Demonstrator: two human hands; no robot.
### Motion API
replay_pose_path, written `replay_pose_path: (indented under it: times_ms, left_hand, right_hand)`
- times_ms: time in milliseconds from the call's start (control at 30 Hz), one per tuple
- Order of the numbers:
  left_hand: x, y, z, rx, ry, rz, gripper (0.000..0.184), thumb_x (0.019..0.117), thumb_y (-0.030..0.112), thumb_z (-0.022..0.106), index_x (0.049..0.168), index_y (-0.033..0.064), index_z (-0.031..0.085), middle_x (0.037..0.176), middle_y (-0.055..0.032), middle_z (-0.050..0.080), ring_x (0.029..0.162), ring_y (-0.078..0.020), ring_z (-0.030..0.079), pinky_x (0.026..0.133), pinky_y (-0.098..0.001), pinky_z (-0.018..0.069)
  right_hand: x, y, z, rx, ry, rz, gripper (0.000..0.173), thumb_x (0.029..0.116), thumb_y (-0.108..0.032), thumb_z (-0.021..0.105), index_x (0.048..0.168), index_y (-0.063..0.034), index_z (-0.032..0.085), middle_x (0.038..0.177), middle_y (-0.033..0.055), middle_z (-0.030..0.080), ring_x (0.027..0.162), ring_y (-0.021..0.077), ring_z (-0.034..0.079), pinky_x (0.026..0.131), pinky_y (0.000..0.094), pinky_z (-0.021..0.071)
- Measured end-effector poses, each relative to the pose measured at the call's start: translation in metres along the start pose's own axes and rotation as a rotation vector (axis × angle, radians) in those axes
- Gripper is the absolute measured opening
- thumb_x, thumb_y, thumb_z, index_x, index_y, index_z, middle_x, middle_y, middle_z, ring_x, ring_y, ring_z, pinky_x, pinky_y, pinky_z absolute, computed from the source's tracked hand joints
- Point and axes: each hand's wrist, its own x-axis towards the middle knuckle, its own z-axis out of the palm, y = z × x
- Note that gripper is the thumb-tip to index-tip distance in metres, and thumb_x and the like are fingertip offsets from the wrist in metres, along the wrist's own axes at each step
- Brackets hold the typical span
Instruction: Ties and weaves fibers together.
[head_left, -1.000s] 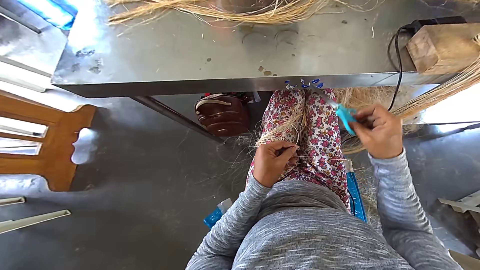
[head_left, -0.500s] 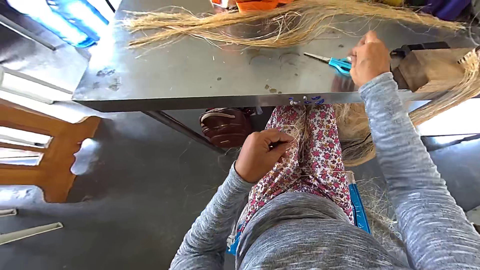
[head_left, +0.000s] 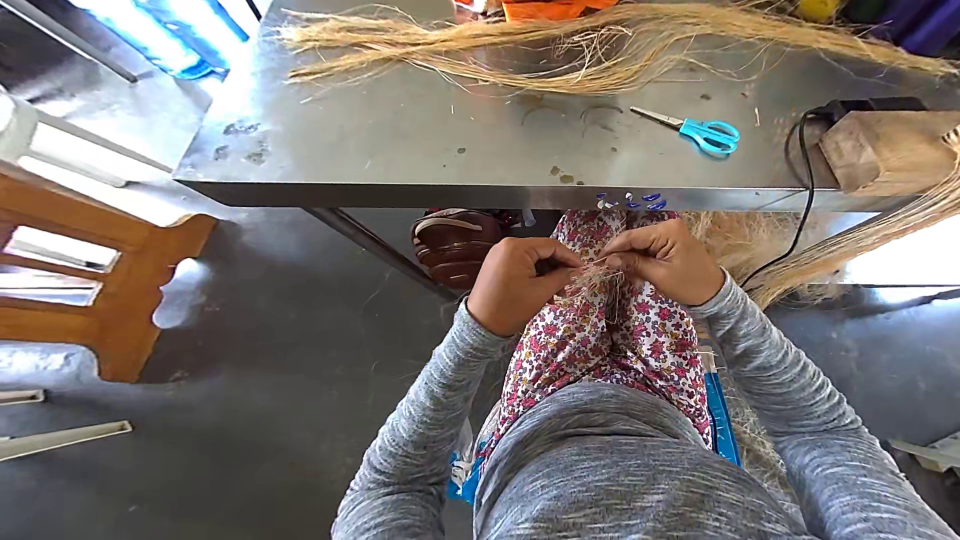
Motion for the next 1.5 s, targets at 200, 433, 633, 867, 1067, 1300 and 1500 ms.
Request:
replay_pose_path:
  times_ms: [200,433,633,867,1067,1300,1500]
  left_hand:
    - [0.001,-0.008,0.007,0.034,0.024,0.028,0.005,0.0875,0.002,0.071,0.092,0.0031,0.074,0.085,0.0001,0.073,0.072,0.0027,0.065,0.069,-0.0155,0.0546]
    - [0.001,-0.012,0.021,-0.177,0.098,-0.076,0.002,0.0905,0.002,0.068,0.091,0.0039,0.069,0.075,0.0052,0.066,0.061,0.0037,0.057,0.057,-0.0136,0.0478]
    - [0.001,-0.009,0.023,-0.092,0.083,-0.105,0.003,0.0933,0.005,0.066,0.093,0.0031,0.069,0.079,0.0025,0.067,0.066,0.0013,0.060,0.063,-0.0166,0.0504]
    - [0.003,-0.005,0.026,-0.049,0.037,-0.123,0.003,0.0936,0.004,0.066,0.092,0.0027,0.068,0.077,0.0015,0.065,0.062,0.0004,0.056,0.059,-0.0167,0.0474]
    - [0.004,0.000,0.030,0.046,0.015,-0.079,0.003,0.0933,0.004,0.067,0.092,0.0018,0.069,0.080,-0.0011,0.067,0.068,-0.0014,0.060,0.065,-0.0191,0.0506]
    - [0.005,-0.001,0.030,0.097,-0.053,-0.026,0.005,0.0945,0.004,0.066,0.094,0.0011,0.070,0.082,-0.0032,0.068,0.070,-0.0023,0.062,0.066,-0.0195,0.0523]
    - [0.009,0.002,0.035,0.154,-0.091,0.020,0.006,0.0944,0.007,0.067,0.093,0.0014,0.070,0.082,-0.0047,0.068,0.071,-0.0062,0.063,0.067,-0.0243,0.0534]
  right_hand:
    - [-0.017,-0.001,0.013,-0.054,0.172,0.059,0.012,0.0978,-0.005,0.063,0.095,0.0025,0.072,0.072,-0.0038,0.066,0.056,-0.0080,0.050,0.053,0.0096,0.0427]
    - [-0.031,0.000,0.022,0.051,0.270,0.112,0.012,0.0983,-0.002,0.060,0.092,0.0000,0.070,0.072,-0.0056,0.067,0.053,-0.0085,0.047,0.050,0.0097,0.0396]
    - [-0.039,0.005,0.027,0.112,0.318,0.151,0.014,0.0994,-0.003,0.059,0.092,0.0002,0.071,0.070,-0.0055,0.065,0.048,-0.0087,0.042,0.045,0.0091,0.0355]
    - [-0.040,0.000,0.023,0.057,0.213,0.183,0.017,0.0951,-0.004,0.063,0.109,0.0048,0.070,0.064,-0.0021,0.059,0.048,-0.0017,0.045,0.044,0.0142,0.0390]
    - [-0.039,0.004,0.026,0.023,0.287,0.077,0.016,0.0928,-0.002,0.066,0.106,0.0060,0.070,0.072,0.0018,0.064,0.054,-0.0017,0.052,0.051,0.0130,0.0451]
    - [-0.043,0.008,0.026,-0.024,0.321,0.066,0.011,0.0963,-0.005,0.064,0.096,0.0040,0.070,0.076,0.0004,0.068,0.062,-0.0039,0.057,0.059,0.0129,0.0488]
    - [-0.047,0.010,0.028,0.039,0.300,0.059,0.012,0.0907,-0.003,0.067,0.099,0.0050,0.070,0.071,0.0007,0.064,0.054,-0.0029,0.050,0.050,0.0126,0.0419]
